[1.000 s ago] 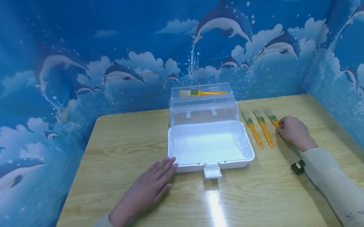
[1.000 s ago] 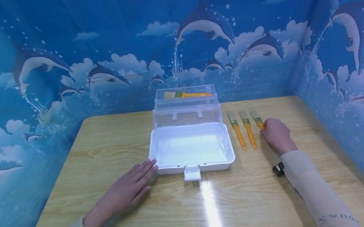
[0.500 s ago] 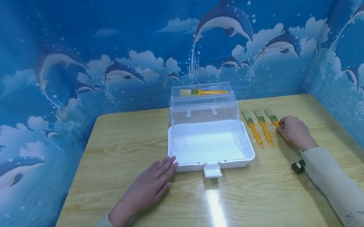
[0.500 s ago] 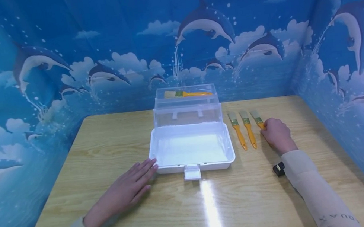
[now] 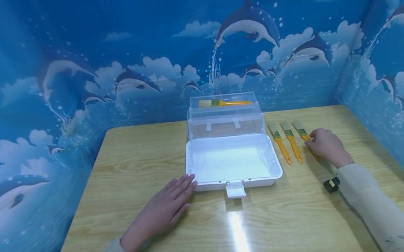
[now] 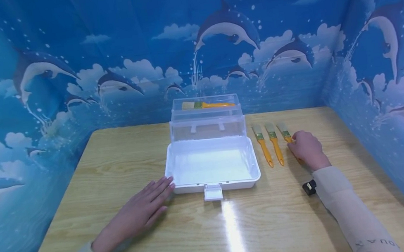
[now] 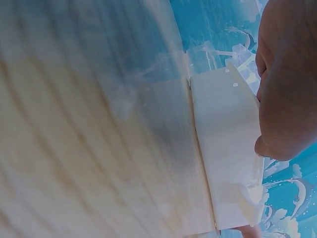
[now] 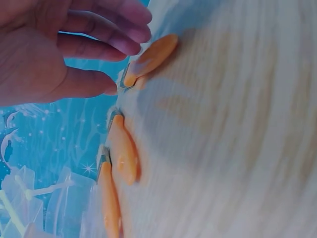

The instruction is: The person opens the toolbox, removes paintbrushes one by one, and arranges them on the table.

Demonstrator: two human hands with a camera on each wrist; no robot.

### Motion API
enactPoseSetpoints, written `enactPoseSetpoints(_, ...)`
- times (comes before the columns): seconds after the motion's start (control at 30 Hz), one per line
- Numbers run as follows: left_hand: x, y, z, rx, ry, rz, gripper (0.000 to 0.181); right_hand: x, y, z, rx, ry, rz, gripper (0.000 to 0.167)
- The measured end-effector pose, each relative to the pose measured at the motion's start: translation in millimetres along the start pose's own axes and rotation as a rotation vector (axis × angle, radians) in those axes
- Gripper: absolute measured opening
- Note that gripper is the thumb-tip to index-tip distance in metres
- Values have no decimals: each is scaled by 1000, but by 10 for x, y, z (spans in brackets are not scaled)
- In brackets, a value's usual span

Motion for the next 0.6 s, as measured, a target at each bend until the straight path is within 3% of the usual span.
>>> enactPoseSetpoints(0.6, -5, -7, 1, -5, 0, -24, 61, 17, -135, -262, 10, 16, -67, 63)
Point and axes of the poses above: each hand's wrist, its own x-axis away from the middle knuckle, its own y-axis out of the palm, z = x × y, the point moved 3 cm from there along -x, towards the middle knuckle, and after that the axes turned 14 degrees about z, right-handed, at the moved point
